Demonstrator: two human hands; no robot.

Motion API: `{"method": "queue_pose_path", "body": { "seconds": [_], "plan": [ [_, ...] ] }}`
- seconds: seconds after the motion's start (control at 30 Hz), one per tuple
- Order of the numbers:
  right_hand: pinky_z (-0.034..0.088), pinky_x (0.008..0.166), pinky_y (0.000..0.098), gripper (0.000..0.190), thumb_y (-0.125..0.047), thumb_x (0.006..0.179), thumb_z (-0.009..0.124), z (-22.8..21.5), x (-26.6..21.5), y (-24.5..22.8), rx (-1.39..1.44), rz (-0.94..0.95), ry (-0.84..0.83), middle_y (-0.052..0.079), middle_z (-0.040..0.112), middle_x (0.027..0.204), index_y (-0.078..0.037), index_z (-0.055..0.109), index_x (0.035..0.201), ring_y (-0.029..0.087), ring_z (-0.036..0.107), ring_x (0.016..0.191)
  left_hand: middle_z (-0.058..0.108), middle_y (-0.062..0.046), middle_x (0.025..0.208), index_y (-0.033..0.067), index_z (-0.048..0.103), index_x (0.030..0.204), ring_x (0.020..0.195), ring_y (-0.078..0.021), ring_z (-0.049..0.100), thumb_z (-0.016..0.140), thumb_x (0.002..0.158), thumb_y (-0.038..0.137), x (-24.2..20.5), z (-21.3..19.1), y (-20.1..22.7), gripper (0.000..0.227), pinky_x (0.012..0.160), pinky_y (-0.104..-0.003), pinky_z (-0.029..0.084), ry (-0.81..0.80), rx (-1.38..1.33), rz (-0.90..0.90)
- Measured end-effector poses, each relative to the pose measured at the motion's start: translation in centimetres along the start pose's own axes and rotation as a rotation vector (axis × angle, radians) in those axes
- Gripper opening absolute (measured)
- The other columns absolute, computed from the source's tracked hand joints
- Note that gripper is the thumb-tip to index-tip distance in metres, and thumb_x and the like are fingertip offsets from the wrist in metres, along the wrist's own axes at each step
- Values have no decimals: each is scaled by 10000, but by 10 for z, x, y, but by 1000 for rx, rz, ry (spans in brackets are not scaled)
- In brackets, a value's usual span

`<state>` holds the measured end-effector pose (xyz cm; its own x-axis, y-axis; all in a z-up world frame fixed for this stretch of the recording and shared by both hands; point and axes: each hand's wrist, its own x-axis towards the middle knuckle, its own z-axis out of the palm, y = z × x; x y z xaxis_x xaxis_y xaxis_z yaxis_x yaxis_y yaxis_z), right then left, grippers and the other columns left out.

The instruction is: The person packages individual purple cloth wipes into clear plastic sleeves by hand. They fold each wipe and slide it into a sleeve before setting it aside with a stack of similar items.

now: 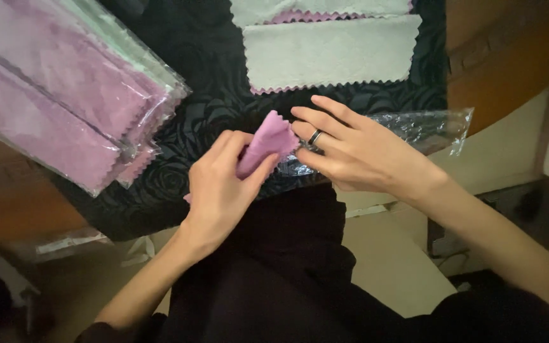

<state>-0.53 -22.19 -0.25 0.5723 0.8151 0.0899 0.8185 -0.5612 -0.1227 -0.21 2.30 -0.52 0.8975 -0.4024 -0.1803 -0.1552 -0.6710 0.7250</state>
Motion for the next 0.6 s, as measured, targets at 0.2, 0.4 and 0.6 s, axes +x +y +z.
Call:
{"method": "queue_pose_path", "body": {
  "seconds": [0.2, 0.4, 0.6],
  "plan": [
    [436, 1185, 470, 302, -77, 851, 739, -3, 7, -3, 21, 16, -65, 155, 651, 1283, -126, 667, 1141, 314, 609, 1285, 623, 34, 953, 141, 648, 1062, 710, -184, 625, 713, 973, 227, 0, 4, -7, 140, 492, -398, 443, -68, 53, -43],
    [463, 1149, 516, 102, -14, 873, 670, -5, 9, -4, 81, -29, -13, 214, 663, 1224, -76, 658, 953, 349, 636, 1189, 618, -43, 955, 134, 607, 1019, 844, -255, 653, 719, 817, 106, -6, 14, -21, 233, 694, -395, 472, -33, -52, 73],
    [515, 1042, 470, 187, 7, 885, 697, -3, 4, -5, 45, -6, 66, 148, 662, 1112, -89, 668, 1042, 304, 648, 1029, 548, -38, 824, 40, 603, 927, 670, -159, 521, 721, 864, -40, 3, -26, 22, 156, 613, -279, 417, 78, -337, 188]
  ]
}}
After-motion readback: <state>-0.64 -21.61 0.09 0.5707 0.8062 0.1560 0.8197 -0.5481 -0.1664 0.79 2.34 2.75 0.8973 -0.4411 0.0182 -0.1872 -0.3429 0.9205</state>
